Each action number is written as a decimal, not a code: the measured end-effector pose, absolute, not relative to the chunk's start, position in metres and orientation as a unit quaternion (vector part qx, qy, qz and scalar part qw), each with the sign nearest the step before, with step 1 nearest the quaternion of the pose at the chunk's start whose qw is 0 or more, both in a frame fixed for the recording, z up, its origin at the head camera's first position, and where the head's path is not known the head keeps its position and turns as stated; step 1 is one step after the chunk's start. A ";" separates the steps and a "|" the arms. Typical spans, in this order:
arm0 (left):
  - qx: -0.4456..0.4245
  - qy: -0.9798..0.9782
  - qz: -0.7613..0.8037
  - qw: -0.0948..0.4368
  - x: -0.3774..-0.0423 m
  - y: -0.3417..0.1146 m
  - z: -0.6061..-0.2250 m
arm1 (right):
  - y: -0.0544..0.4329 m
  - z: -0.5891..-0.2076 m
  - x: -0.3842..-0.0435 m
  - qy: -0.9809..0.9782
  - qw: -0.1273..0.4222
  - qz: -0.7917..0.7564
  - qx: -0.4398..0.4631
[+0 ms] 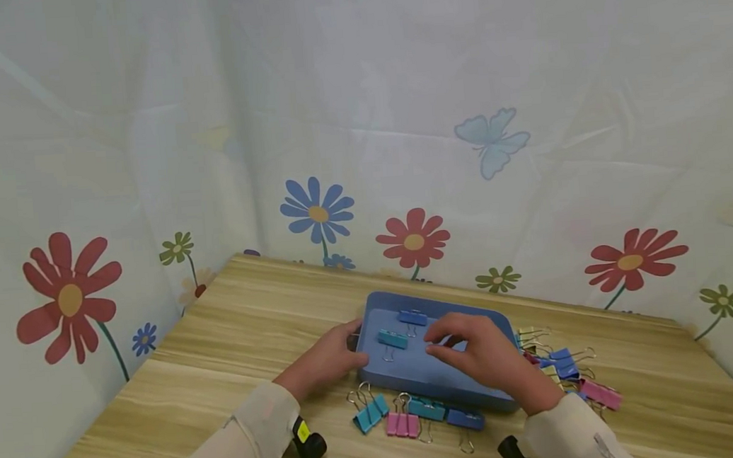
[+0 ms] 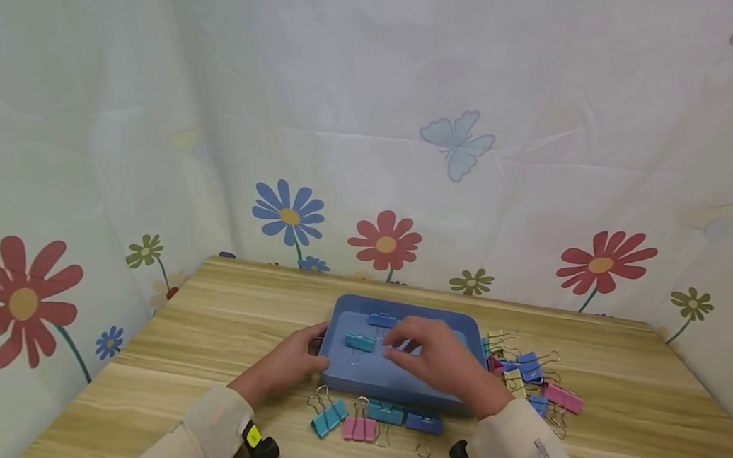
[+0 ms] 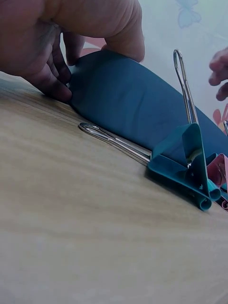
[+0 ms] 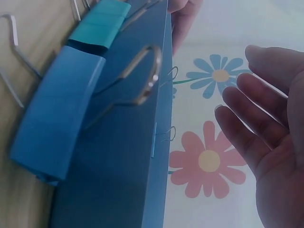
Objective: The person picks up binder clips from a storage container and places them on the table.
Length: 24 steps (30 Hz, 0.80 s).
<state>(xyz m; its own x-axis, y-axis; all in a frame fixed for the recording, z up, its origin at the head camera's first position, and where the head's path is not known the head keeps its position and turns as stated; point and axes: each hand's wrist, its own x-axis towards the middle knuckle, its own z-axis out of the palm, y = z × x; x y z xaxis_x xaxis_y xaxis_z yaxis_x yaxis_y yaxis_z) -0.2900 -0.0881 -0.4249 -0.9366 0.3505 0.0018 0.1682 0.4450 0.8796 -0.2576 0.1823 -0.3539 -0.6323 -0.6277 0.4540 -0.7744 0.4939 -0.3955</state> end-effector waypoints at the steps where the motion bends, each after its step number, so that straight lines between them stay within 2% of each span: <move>1: 0.155 0.845 0.505 0.089 -0.290 -0.088 -0.425 | 0.182 -0.353 -0.259 -0.857 0.123 0.292 0.407; 13: 0.153 0.843 0.508 0.092 -0.292 -0.088 -0.426 | 0.178 -0.350 -0.278 -0.894 0.076 0.247 0.366; 24: 0.165 0.839 0.510 0.090 -0.293 -0.090 -0.429 | 0.168 -0.349 -0.297 -0.897 0.061 0.240 0.367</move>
